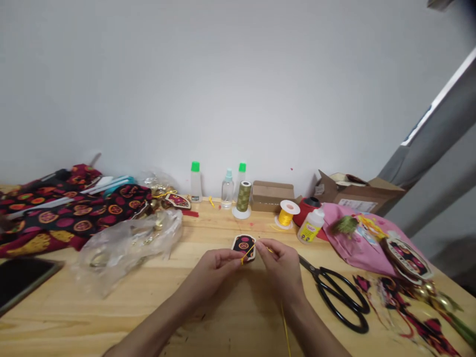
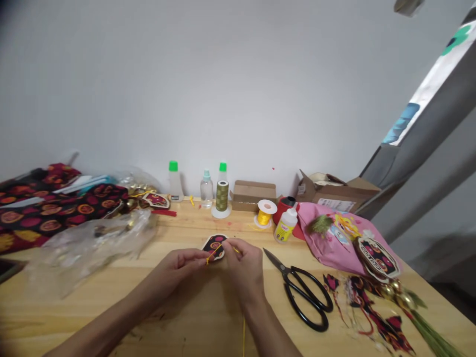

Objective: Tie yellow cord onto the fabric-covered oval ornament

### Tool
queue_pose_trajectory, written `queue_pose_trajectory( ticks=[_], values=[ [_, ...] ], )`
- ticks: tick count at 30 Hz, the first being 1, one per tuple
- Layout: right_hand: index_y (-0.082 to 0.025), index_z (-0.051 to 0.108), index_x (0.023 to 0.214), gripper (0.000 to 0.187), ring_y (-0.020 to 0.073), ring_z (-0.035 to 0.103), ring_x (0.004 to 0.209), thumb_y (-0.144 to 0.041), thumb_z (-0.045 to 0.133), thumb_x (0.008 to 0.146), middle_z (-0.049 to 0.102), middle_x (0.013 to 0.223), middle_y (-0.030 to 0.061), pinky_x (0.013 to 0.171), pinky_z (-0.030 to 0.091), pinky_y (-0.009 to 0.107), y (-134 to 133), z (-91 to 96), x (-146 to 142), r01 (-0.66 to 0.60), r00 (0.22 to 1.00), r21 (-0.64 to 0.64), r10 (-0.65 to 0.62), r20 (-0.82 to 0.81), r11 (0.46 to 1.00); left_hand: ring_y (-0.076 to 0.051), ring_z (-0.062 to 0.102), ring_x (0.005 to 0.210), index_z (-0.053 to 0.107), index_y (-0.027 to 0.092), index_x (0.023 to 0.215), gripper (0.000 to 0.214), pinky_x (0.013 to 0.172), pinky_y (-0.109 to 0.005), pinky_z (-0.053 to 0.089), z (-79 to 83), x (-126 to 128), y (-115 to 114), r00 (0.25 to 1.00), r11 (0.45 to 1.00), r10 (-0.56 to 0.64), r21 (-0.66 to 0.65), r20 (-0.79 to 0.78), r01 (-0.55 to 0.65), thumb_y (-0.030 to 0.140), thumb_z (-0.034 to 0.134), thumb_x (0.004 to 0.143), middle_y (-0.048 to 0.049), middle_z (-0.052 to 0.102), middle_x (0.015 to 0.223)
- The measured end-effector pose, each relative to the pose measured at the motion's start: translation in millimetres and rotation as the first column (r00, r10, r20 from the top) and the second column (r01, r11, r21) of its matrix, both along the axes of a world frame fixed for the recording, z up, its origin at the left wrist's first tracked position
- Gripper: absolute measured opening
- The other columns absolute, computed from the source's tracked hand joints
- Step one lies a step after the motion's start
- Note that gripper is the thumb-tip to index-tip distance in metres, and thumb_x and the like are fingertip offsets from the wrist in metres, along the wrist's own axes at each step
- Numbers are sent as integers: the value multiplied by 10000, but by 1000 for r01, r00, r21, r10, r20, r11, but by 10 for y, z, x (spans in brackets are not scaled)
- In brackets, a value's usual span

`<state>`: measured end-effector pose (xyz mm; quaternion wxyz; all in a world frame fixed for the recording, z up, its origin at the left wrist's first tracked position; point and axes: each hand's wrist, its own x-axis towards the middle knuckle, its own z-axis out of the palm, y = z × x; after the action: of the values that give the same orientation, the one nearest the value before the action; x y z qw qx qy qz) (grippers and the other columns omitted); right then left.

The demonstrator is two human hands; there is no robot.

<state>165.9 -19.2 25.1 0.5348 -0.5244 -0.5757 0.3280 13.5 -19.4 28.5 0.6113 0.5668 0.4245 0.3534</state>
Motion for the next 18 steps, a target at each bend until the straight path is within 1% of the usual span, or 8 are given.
queue_pose_trajectory(
  ticks=[5,7,12,16,18],
  values=[
    [-162,665,689,157,151,619,609,-256,540,709,682,678,20,553,484,205,-40,45,13,20,998,48,-22,56,999,-178,575,781,671,163,849,229,702,-242,388,-13,12,14,999,996,-11,86,-38,14,279,521,719,-21,696,868],
    [-160,667,700,160,153,618,610,-259,541,709,683,686,24,555,484,209,-46,42,21,28,997,61,-32,69,998,-181,578,799,667,167,856,226,710,-244,392,-22,16,17,1000,996,-6,88,-30,9,272,521,720,-23,694,886],
    [-159,666,709,179,156,608,590,-274,529,722,678,673,26,540,475,217,-39,23,27,-2,996,49,-3,86,999,-185,580,844,665,167,862,221,748,-249,391,-43,6,19,1000,995,28,94,-4,-27,263,547,702,-30,690,914],
    [-158,667,714,180,160,607,595,-272,527,719,677,675,28,548,468,220,-38,22,30,3,998,20,-5,70,1000,-190,581,822,669,169,867,234,727,-254,392,-55,-2,22,999,994,-37,106,-27,40,282,534,713,-29,690,910],
    [-157,667,706,178,164,604,596,-272,531,712,676,674,30,542,461,222,-36,22,34,8,998,3,-8,63,1000,-185,581,802,670,171,868,238,714,-252,390,-60,1,20,998,993,-51,106,-21,53,289,536,711,-24,694,890]
  ],
)
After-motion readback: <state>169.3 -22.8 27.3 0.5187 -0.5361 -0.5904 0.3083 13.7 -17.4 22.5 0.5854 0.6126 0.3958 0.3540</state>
